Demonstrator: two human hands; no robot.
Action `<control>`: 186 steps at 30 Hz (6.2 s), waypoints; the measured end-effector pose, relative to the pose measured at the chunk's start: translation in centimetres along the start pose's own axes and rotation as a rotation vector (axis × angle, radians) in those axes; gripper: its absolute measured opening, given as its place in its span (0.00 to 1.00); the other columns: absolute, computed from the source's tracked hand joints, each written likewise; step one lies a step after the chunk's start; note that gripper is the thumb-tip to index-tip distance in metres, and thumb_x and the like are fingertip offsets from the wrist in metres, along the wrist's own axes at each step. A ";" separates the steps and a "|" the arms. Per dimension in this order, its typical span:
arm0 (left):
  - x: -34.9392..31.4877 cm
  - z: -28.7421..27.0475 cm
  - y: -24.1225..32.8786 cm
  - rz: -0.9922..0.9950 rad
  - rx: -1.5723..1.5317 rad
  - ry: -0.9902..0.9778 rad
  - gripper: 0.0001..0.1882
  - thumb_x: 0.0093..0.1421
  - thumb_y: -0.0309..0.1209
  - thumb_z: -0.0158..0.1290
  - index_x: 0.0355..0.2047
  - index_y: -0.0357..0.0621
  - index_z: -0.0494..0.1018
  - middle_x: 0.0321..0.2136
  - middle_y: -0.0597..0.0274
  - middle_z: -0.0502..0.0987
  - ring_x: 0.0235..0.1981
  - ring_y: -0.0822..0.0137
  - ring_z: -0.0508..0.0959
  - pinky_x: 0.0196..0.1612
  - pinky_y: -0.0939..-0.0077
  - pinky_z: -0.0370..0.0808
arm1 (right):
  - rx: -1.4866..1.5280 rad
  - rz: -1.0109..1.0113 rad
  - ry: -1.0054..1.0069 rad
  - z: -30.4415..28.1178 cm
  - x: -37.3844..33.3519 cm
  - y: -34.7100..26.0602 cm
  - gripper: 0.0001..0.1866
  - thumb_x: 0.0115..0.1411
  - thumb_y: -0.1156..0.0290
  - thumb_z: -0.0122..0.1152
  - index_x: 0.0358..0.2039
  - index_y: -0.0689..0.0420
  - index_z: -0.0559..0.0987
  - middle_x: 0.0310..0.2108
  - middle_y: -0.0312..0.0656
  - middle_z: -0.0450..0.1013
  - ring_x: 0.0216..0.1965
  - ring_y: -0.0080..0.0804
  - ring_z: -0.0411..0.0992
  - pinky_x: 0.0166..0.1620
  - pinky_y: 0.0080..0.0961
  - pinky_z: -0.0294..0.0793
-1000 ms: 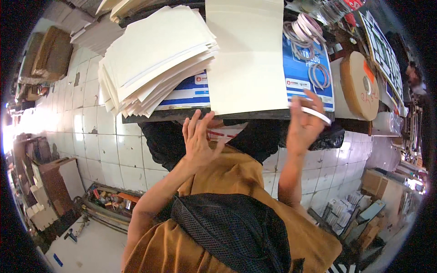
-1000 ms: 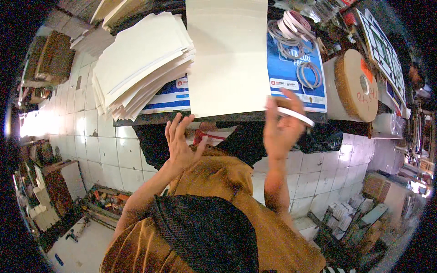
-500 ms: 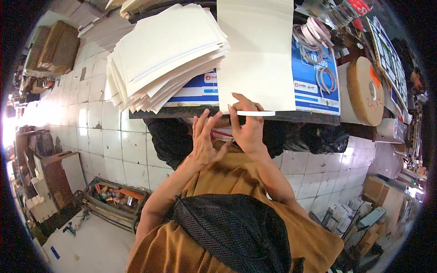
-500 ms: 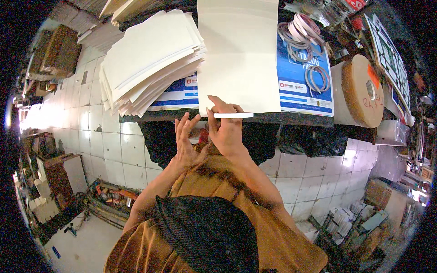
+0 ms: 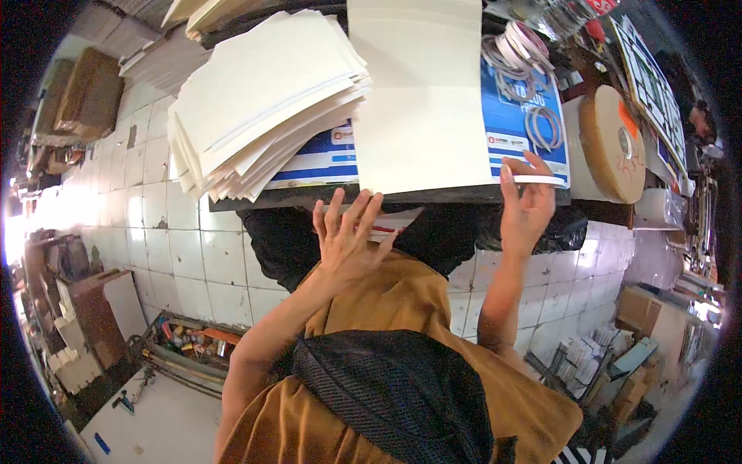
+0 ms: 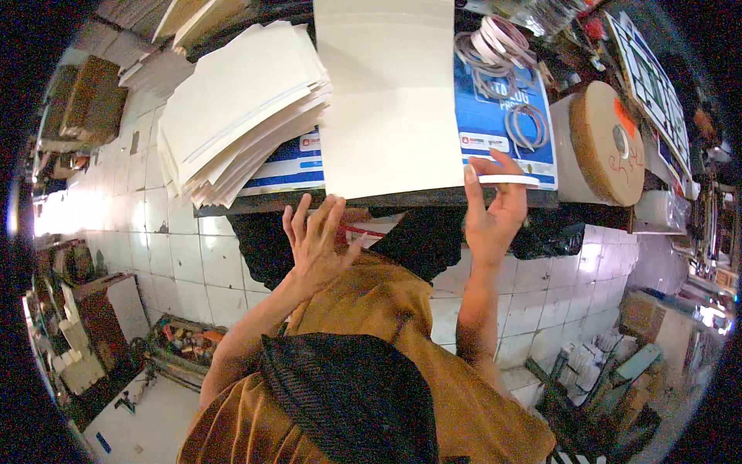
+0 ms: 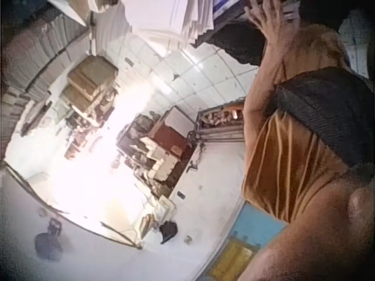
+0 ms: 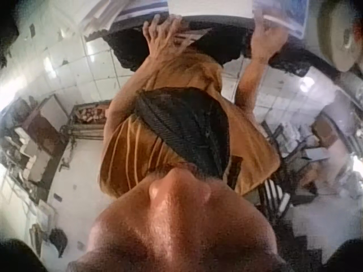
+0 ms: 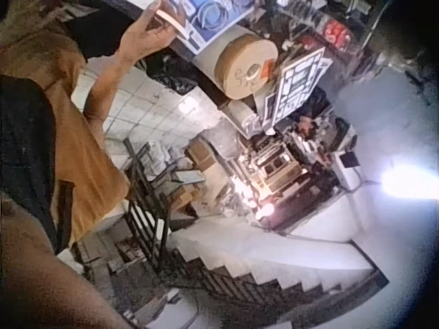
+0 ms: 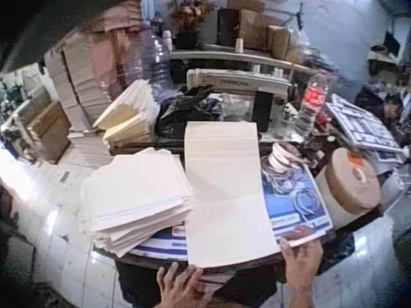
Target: The person applies double-sided adhesive tape to the edges of folded paper sheets one by one and stacks them on the work surface.
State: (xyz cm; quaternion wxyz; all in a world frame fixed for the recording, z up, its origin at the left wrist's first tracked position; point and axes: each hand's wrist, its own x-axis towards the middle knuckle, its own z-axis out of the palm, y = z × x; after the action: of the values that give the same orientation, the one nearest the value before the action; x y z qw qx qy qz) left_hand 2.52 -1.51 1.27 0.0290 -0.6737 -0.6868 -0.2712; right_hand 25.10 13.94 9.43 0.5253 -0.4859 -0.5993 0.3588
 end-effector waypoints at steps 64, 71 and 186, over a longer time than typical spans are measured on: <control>17.2 -7.1 -4.4 -0.058 0.339 -0.058 0.32 0.61 0.28 0.59 0.67 0.46 0.68 0.68 0.44 0.65 0.70 0.43 0.63 0.72 0.43 0.56 | -0.129 -0.093 0.408 -5.9 -7.5 -0.5 0.04 0.69 0.78 0.56 0.43 0.63 0.74 0.41 0.44 0.75 0.43 0.30 0.74 0.50 0.30 0.76; 23.4 -2.3 2.8 0.318 -0.471 0.133 0.25 0.65 0.31 0.59 0.62 0.50 0.72 0.65 0.51 0.69 0.67 0.50 0.67 0.68 0.59 0.66 | 0.200 0.101 0.341 -5.9 -6.8 -0.7 0.16 0.67 0.76 0.58 0.55 0.60 0.72 0.37 0.46 0.76 0.39 0.29 0.73 0.46 0.27 0.71; 10.9 3.9 9.2 0.034 -0.080 -0.274 0.38 0.65 0.55 0.52 0.69 0.47 0.64 0.74 0.51 0.53 0.75 0.46 0.51 0.72 0.38 0.48 | -0.389 -0.324 0.085 -5.4 -8.7 -5.0 0.08 0.61 0.82 0.63 0.41 0.69 0.79 0.31 0.48 0.80 0.29 0.35 0.77 0.44 0.36 0.74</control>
State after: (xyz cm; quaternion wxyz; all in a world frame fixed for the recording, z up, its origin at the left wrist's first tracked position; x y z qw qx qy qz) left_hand 11.47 9.54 5.43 -0.0872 -0.7166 -0.6615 -0.2032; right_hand 29.12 3.84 12.71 0.4972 -0.4901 -0.7046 0.1269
